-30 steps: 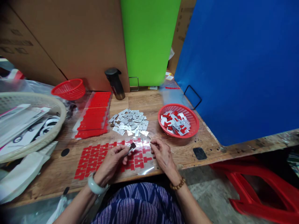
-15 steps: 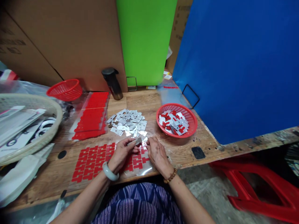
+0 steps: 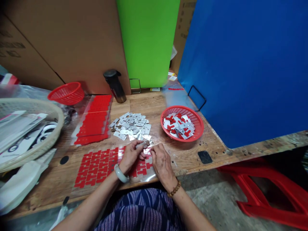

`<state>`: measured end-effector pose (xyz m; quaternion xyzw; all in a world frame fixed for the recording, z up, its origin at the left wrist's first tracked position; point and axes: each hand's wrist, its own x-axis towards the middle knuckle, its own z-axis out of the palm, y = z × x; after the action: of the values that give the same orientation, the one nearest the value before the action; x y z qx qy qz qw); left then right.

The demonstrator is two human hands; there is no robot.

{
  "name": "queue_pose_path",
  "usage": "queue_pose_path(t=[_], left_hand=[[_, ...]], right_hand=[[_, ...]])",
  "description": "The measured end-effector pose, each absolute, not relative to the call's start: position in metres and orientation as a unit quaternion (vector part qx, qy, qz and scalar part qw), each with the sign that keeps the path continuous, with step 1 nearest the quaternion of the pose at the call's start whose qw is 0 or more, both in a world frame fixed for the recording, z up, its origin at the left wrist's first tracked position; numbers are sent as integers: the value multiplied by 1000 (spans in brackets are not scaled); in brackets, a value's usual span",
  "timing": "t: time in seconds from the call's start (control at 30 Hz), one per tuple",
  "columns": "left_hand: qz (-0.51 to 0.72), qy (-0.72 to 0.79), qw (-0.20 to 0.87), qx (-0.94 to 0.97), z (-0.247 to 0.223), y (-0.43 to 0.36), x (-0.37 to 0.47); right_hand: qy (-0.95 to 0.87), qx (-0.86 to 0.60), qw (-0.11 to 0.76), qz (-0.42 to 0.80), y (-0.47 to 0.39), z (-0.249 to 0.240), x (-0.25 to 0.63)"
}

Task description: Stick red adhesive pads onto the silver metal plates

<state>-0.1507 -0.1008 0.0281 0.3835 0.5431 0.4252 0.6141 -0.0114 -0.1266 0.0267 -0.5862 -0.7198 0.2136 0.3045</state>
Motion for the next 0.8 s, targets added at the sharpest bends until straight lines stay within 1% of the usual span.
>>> queue_pose_path(t=[0.1,0.2,0.4,0.53,0.63,0.8], left_hand=[[422,551,605,390,27,-101,-150],[425,561,590,397,26,-102,-148],[435,572,571,397,32,-106,-145],[439,572,573,389,32,-107,-145],[441,571,576,385,29,-106,-146],[434,554,611,363,27,-102,-150]], right_hand=[[-719,-602,287,196,-125,26,-13],[-736,-581,286,194,-125,25,-11],[-776,-513,290,225,-131,20,-1],[-779,-493,285,262,-137,26,2],[-765,-486,307,291,-141,35,3],[-703,-504,373,335,-143,51,9]])
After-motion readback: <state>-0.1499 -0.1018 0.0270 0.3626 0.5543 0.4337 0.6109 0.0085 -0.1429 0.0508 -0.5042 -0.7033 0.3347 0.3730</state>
